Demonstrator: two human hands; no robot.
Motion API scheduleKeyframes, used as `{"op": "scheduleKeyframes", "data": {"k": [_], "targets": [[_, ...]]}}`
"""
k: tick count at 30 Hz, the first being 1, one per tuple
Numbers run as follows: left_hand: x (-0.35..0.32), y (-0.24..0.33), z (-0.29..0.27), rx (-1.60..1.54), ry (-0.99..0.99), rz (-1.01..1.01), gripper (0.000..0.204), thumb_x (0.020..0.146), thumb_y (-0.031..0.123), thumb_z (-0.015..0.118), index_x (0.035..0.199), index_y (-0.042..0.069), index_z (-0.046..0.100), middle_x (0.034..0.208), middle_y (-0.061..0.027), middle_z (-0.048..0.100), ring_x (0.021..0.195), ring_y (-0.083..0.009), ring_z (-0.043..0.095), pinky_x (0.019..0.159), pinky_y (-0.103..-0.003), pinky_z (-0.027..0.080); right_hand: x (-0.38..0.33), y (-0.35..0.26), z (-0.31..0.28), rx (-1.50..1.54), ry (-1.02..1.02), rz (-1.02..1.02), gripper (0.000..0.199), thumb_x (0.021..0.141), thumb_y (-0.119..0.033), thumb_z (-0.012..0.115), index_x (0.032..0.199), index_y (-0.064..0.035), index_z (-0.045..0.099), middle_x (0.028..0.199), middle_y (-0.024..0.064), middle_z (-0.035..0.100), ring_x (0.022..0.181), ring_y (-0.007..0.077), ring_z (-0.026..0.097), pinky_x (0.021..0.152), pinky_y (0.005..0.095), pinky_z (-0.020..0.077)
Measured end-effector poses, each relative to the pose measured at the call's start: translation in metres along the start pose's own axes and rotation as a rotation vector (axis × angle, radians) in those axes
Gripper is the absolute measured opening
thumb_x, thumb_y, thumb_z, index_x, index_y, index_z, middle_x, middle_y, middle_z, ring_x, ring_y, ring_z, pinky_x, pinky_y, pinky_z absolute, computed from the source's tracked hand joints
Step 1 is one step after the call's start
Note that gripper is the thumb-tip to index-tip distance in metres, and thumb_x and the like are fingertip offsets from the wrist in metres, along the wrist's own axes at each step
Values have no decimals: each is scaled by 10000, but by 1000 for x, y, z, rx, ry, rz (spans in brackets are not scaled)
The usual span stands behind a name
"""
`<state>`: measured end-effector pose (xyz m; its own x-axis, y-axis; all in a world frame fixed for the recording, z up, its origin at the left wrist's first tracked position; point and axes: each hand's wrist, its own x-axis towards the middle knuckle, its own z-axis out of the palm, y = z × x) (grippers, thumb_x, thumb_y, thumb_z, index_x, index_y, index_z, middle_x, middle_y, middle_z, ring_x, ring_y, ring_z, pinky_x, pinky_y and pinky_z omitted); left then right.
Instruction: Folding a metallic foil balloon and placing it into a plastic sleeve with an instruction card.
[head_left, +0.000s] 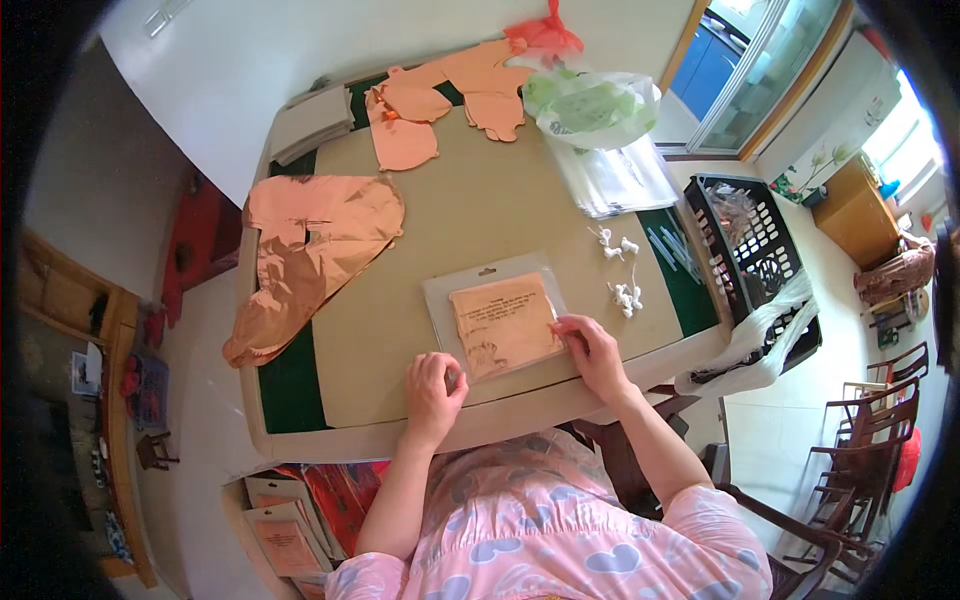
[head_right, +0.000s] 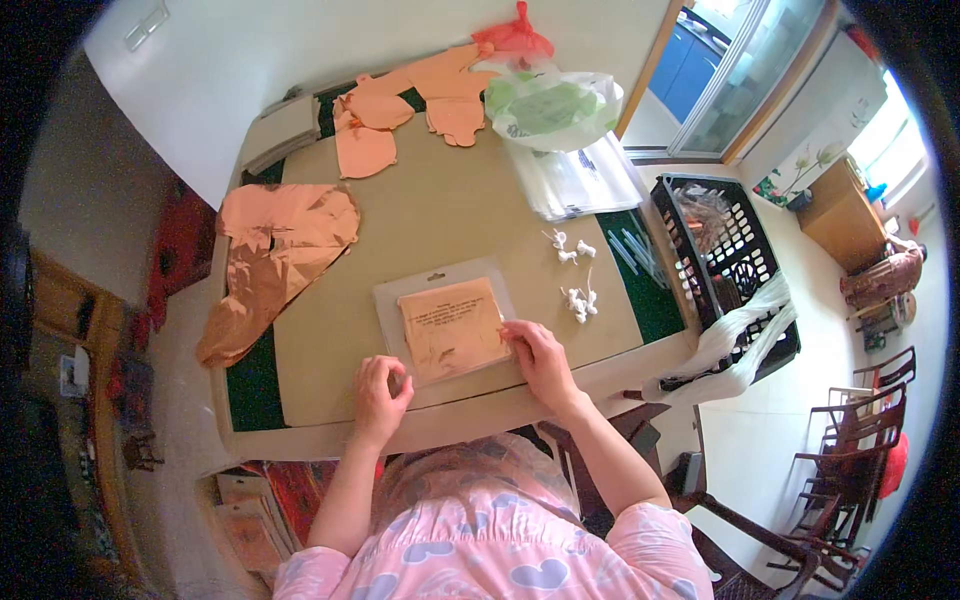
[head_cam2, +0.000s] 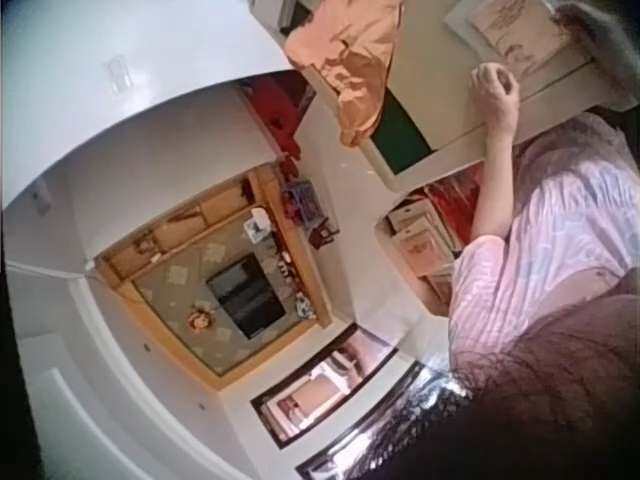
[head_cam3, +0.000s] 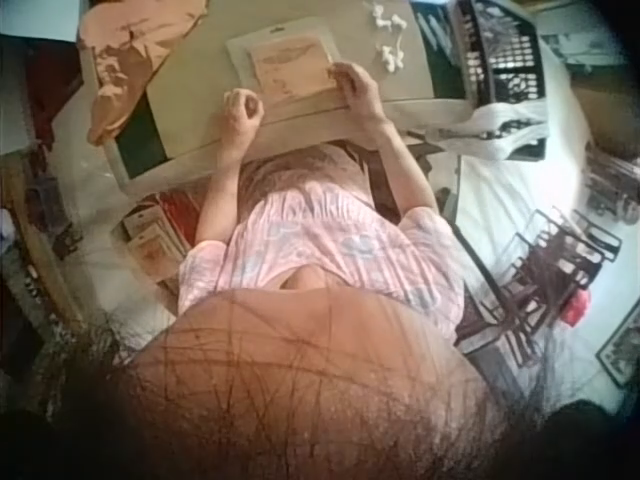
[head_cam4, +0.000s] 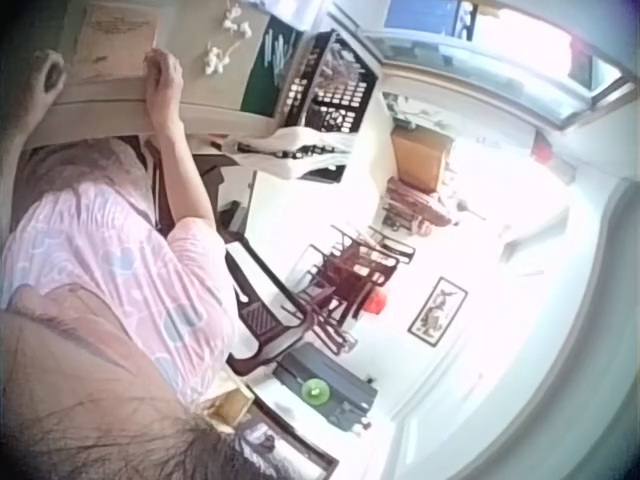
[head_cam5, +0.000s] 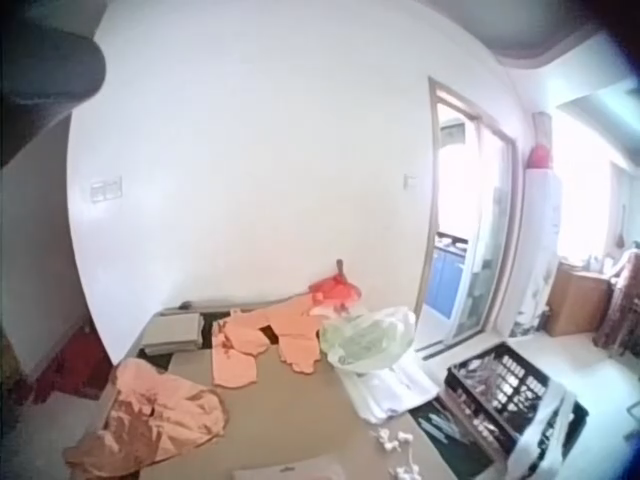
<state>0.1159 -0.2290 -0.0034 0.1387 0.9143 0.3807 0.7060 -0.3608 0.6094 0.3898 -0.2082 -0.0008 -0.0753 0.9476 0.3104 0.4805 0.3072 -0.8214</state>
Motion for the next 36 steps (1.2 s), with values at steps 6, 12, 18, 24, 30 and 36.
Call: {"op": "scheduleKeyframes", "data": {"k": [6, 12, 18, 24, 30, 36], "targets": [[-4, -4, 2, -42, 22, -27, 261, 728, 1, 686, 876, 92, 491, 879, -58, 556, 890, -278, 540, 771, -425, 415, 1, -7, 0, -215, 38, -98, 300, 829, 80, 544, 1109, -21, 579, 1067, 159, 598, 1003, 354, 567, 870, 408, 490], [-3, 1, -3, 33, 79, -1, 245, 742, -12, 676, 885, 72, 496, 990, -88, 567, 962, -308, 538, 867, -449, 427, 1, 1, 7, -293, 91, -151, 240, 796, 81, 543, 1006, -30, 578, 1064, 166, 551, 1021, 380, 520, 895, 431, 455], [-16, 6, -7, 179, 163, -48, 281, 765, 32, 705, 938, 72, 487, 1101, -140, 534, 1087, -342, 497, 917, -450, 415, -2, 10, 10, -305, 96, -182, 202, 807, 72, 549, 977, -32, 578, 1033, 165, 549, 1006, 378, 520, 886, 433, 451], [-25, -14, 1, 148, 181, -40, 305, 767, 40, 708, 974, 70, 487, 1112, -148, 529, 1099, -352, 496, 933, -467, 416, -20, -1, -8, -227, 202, -246, 216, 784, 88, 543, 954, -43, 571, 1037, 173, 573, 978, 375, 545, 840, 427, 470], [-21, 1, -13, 237, 17, 21, 140, 792, -40, 576, 826, 78, 643, 927, -101, 577, 946, -302, 557, 818, -424, 474, -197, 27, -55, -261, -50, -116, 202, 655, 81, 539, 800, -51, 588, 859, 129, 596, 844, 342, 580, 705, 414, 492], [-28, -4, -14, 277, 38, 47, 203, 806, -48, 593, 956, 69, 665, 928, -88, 594, 936, -285, 568, 822, -407, 484, -352, 201, -92, -765, 383, 678, 232, 763, -73, 657, 994, -75, 634, 1024, 174, 616, 938, 398, 578, 845, 442, 479]]}}
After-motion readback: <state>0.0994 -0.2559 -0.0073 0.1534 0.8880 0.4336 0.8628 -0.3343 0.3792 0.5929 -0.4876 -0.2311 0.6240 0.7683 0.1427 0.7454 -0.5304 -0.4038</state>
